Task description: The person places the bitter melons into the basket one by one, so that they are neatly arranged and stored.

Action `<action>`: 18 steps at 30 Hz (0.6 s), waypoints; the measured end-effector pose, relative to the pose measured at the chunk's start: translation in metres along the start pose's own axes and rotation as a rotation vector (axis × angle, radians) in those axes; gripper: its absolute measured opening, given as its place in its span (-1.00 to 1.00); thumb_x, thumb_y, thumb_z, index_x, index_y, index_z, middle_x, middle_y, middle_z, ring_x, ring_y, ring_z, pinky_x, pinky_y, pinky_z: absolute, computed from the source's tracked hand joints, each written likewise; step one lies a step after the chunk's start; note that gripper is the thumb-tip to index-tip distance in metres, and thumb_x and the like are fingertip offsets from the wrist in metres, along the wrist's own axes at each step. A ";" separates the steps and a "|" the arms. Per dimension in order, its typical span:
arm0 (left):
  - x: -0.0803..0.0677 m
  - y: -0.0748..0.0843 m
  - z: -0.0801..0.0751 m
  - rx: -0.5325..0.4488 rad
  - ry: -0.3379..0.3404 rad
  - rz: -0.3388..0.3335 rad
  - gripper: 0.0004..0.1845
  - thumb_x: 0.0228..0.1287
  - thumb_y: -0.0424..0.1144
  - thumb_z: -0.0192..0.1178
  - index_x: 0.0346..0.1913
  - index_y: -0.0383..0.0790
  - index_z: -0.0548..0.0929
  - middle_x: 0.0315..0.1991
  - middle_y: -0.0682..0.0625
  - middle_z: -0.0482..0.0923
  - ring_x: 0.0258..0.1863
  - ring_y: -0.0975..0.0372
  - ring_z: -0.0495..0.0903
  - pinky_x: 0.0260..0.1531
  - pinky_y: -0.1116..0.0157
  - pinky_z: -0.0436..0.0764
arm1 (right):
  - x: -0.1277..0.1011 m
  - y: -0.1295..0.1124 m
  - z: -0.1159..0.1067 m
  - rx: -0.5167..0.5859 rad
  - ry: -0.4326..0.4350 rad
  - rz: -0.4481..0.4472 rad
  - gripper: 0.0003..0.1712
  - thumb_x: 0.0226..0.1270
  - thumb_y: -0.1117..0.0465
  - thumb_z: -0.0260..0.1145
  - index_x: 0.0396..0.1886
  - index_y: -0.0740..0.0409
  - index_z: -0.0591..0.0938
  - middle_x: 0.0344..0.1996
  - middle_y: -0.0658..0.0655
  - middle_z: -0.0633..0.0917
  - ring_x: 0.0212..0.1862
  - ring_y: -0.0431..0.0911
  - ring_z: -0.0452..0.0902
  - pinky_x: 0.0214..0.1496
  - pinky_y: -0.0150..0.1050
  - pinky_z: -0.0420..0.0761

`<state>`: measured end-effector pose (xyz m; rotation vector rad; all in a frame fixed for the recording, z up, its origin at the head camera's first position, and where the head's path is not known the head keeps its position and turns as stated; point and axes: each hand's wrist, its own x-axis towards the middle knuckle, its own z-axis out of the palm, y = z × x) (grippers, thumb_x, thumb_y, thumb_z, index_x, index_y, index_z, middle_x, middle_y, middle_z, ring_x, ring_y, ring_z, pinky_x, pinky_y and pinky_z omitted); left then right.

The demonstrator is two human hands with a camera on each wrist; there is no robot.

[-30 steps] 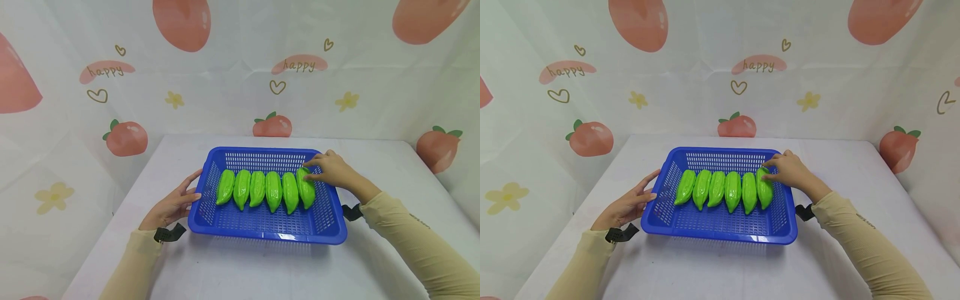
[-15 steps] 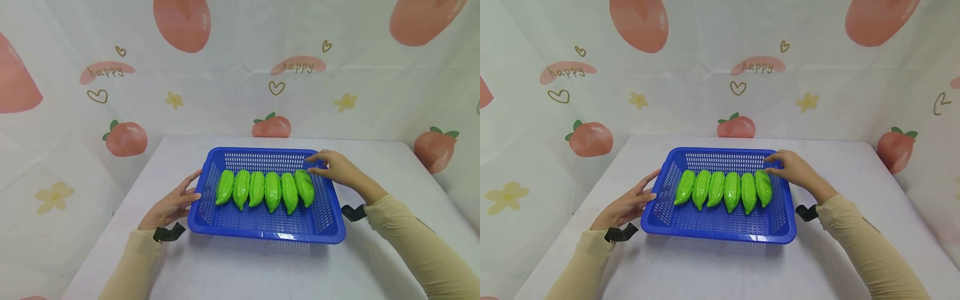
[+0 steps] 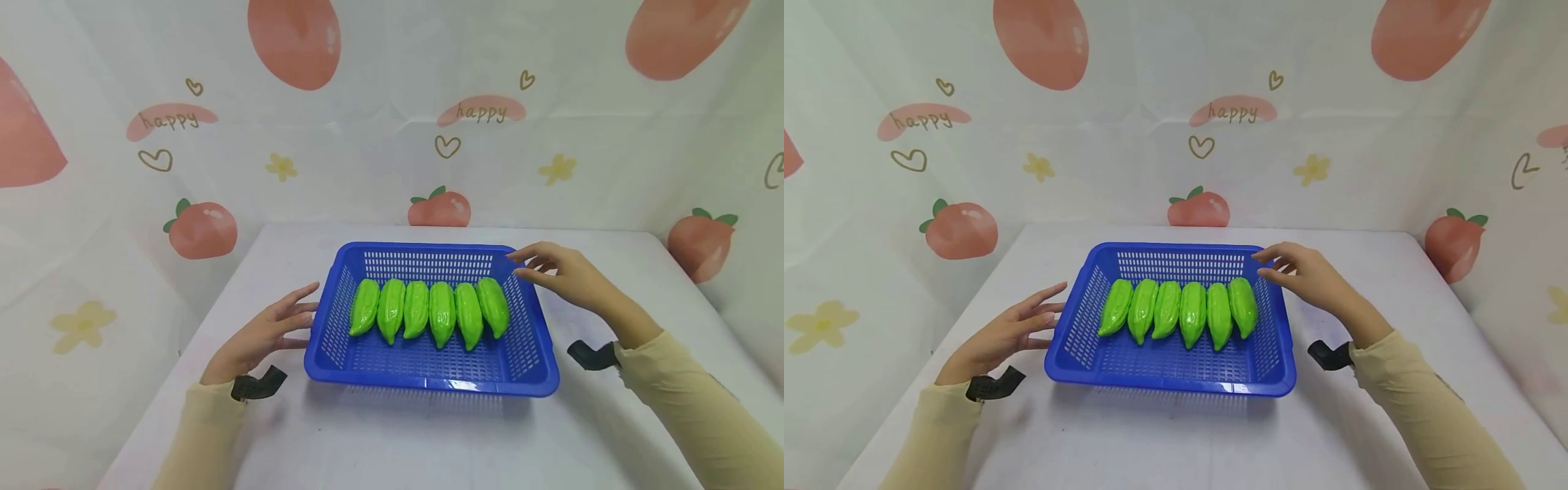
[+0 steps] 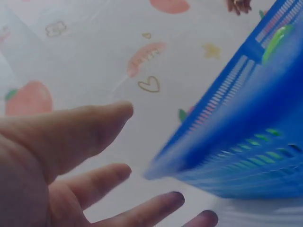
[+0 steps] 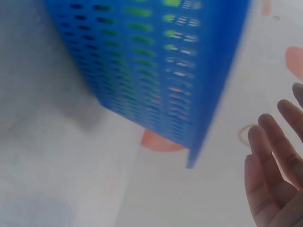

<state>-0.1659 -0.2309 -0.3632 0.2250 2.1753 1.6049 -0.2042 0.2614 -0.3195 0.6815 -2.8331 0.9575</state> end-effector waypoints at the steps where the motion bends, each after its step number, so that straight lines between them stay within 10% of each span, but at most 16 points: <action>1: -0.003 0.004 -0.002 0.018 0.012 0.016 -0.30 0.43 -0.03 0.07 0.53 0.12 0.04 0.45 -0.25 0.18 0.34 -0.19 0.32 0.10 -0.09 0.56 | -0.002 -0.001 -0.002 0.002 0.008 -0.004 -0.63 0.40 0.12 0.25 0.12 0.17 0.61 0.02 0.19 0.67 -0.02 0.09 0.60 0.01 0.09 0.61; 5: -0.016 0.021 -0.007 0.077 0.058 0.084 -0.34 0.45 -0.03 0.05 0.52 0.09 0.08 0.44 -0.26 0.18 0.34 -0.19 0.32 0.07 0.00 0.60 | -0.006 -0.007 -0.007 0.000 0.038 -0.028 -0.65 0.42 0.12 0.22 0.13 0.12 0.60 0.03 0.15 0.67 0.01 0.07 0.60 0.04 0.13 0.61; 12: -0.038 0.063 0.001 0.235 0.102 0.190 -0.38 0.49 -0.07 -0.01 0.52 0.11 0.08 0.41 -0.18 0.23 0.35 -0.13 0.33 0.10 0.11 0.58 | -0.016 -0.025 -0.018 -0.029 0.129 -0.116 -0.67 0.38 0.18 0.27 0.11 0.02 0.61 0.05 0.05 0.67 0.00 -0.11 0.60 0.03 -0.67 0.41; 18: -0.053 0.100 0.026 0.454 0.221 0.284 -0.42 0.48 -0.04 0.00 0.49 0.22 0.15 0.37 -0.11 0.34 0.30 -0.06 0.42 0.18 -0.13 0.46 | -0.028 -0.050 -0.024 -0.019 0.191 -0.131 -0.60 0.37 0.21 0.26 0.19 0.00 0.56 0.11 0.09 0.64 0.12 0.03 0.56 0.16 -0.52 0.47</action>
